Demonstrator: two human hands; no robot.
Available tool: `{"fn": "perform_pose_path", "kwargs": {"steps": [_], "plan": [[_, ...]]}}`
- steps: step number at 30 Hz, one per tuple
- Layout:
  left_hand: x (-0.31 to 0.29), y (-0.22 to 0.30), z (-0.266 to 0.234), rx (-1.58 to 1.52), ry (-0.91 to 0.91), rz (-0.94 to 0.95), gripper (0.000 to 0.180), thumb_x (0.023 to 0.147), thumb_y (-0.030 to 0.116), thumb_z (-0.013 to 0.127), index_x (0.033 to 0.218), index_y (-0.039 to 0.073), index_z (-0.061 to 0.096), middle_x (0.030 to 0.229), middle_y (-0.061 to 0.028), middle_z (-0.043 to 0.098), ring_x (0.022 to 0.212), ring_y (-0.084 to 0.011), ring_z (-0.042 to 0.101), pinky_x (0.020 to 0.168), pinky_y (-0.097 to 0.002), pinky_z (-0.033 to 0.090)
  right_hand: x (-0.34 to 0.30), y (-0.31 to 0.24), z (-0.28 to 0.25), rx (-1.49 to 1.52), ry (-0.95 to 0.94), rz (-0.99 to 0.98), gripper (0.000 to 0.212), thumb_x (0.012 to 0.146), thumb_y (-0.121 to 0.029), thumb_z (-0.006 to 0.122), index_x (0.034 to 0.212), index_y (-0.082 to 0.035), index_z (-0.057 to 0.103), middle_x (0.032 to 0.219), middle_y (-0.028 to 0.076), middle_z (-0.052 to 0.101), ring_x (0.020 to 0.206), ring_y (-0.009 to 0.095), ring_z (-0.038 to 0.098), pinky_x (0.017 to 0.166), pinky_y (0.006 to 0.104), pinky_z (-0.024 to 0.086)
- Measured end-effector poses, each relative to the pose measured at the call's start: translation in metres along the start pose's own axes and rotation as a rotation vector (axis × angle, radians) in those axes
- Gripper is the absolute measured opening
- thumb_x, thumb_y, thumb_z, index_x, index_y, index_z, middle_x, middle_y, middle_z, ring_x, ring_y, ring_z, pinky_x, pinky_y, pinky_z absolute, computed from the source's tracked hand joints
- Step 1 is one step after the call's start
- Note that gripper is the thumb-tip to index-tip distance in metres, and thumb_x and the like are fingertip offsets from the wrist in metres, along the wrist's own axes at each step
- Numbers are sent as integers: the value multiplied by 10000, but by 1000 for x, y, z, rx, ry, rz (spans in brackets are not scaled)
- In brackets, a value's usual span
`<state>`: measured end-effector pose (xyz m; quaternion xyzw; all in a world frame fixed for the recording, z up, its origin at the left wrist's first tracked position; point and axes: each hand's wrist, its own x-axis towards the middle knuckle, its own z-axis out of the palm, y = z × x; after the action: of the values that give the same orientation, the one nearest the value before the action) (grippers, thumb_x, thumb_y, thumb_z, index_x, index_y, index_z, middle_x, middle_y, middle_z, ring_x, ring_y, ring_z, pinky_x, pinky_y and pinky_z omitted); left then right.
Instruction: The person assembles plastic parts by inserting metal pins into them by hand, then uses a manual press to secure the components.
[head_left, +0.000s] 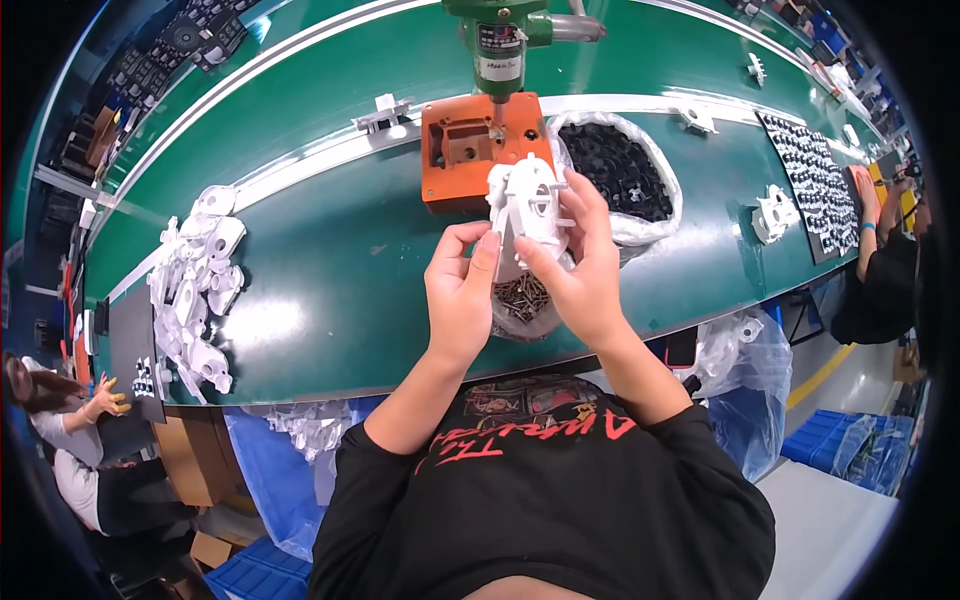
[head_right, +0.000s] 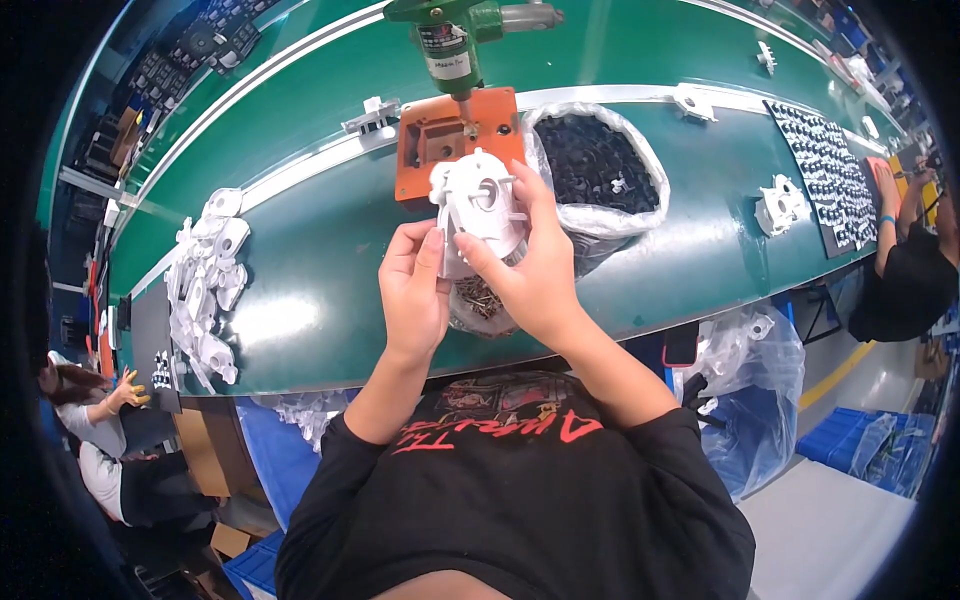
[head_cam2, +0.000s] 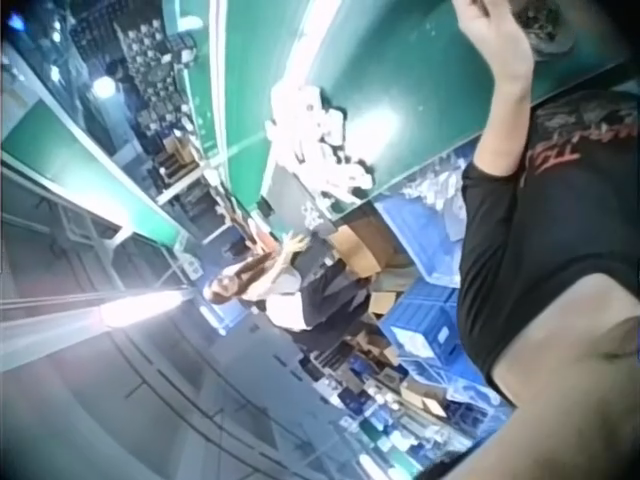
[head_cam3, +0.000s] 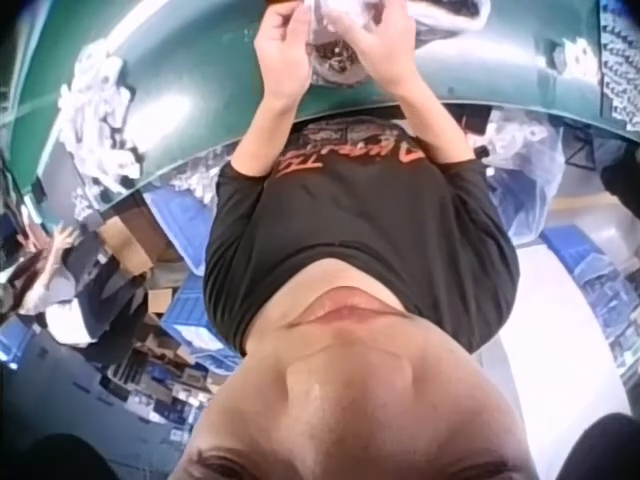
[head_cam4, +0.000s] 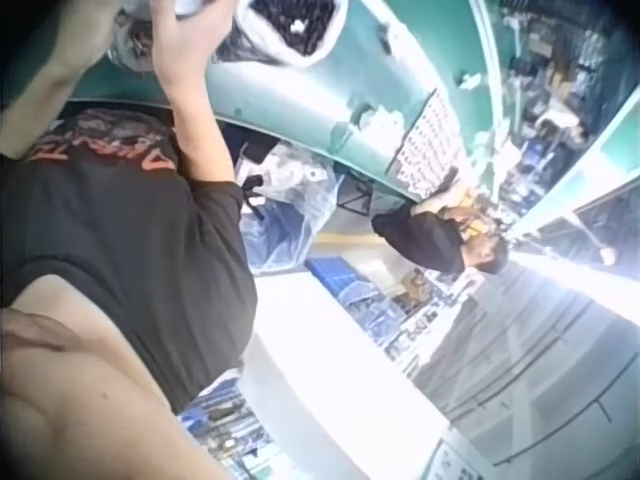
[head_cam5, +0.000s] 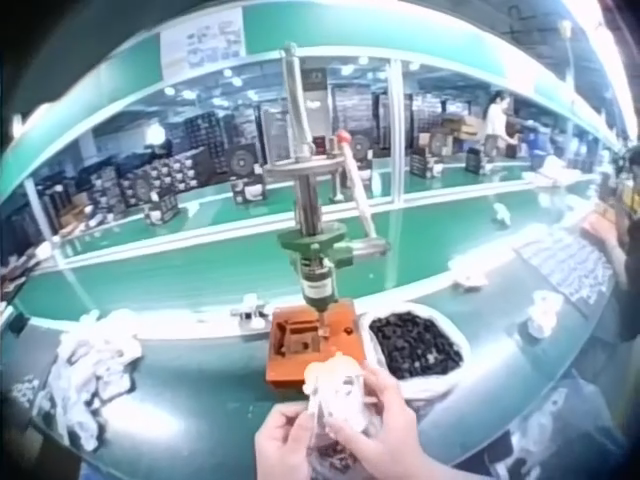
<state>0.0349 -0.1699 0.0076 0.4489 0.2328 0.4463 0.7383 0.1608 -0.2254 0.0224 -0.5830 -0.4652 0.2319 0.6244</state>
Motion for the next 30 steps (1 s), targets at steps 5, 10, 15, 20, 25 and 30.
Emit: {"fn": "perform_pose_path", "kwargs": {"steps": [5, 10, 15, 20, 25, 30], "plan": [[3, -5, 14, 35, 53, 205, 117, 942, 89, 533, 994, -15, 546, 1001, -45, 578, 862, -61, 539, 744, -205, 454, -5, 1, 1, -124, -32, -86, 702, 811, -107, 670, 1393, -6, 291, 1284, 156, 443, 1107, 207, 512, 942, 329, 420], [-2, 5, 19, 147, -14, 251, 115, 930, 66, 534, 986, -31, 563, 973, -50, 559, 867, -74, 538, 735, -204, 452, -8, 2, 1, 19, -29, -56, 727, 821, -139, 659, 1407, 25, 261, 1358, 159, 390, 1164, 240, 478, 955, 349, 415], [-3, 11, 14, -99, -175, 141, 184, 945, 137, 537, 1063, 8, 479, 965, -33, 565, 877, -70, 549, 758, -232, 452, -4, -1, -3, -374, -113, -253, 829, 809, -212, 668, 1440, 6, 176, 1413, 202, 281, 1261, 319, 354, 1059, 416, 257], [18, 31, -2, 267, -200, 274, 217, 921, 129, 575, 1071, 19, 464, 961, -67, 598, 896, -106, 580, 797, -281, 468, -2, 15, -15, -206, -300, -223, 900, 842, -446, 598, 1457, 5, 121, 1522, 194, 123, 1380, 323, 238, 1070, 432, 245], [45, 46, -10, 1078, -152, 611, 243, 842, 118, 627, 1024, 29, 494, 802, -145, 637, 655, -302, 639, 589, -374, 498, 40, 13, -54, -364, -78, -185, 559, 917, -216, 552, 1400, -34, 337, 1268, 132, 524, 1090, 219, 504, 936, 362, 379], [93, 39, -36, 1568, -157, 984, 135, 810, 127, 530, 930, 64, 541, 773, -109, 618, 726, -269, 654, 569, -379, 522, 59, 76, -107, -1148, -200, -300, 245, 833, -78, 595, 1066, -2, 604, 999, 160, 572, 900, 296, 557, 820, 319, 438]]}}
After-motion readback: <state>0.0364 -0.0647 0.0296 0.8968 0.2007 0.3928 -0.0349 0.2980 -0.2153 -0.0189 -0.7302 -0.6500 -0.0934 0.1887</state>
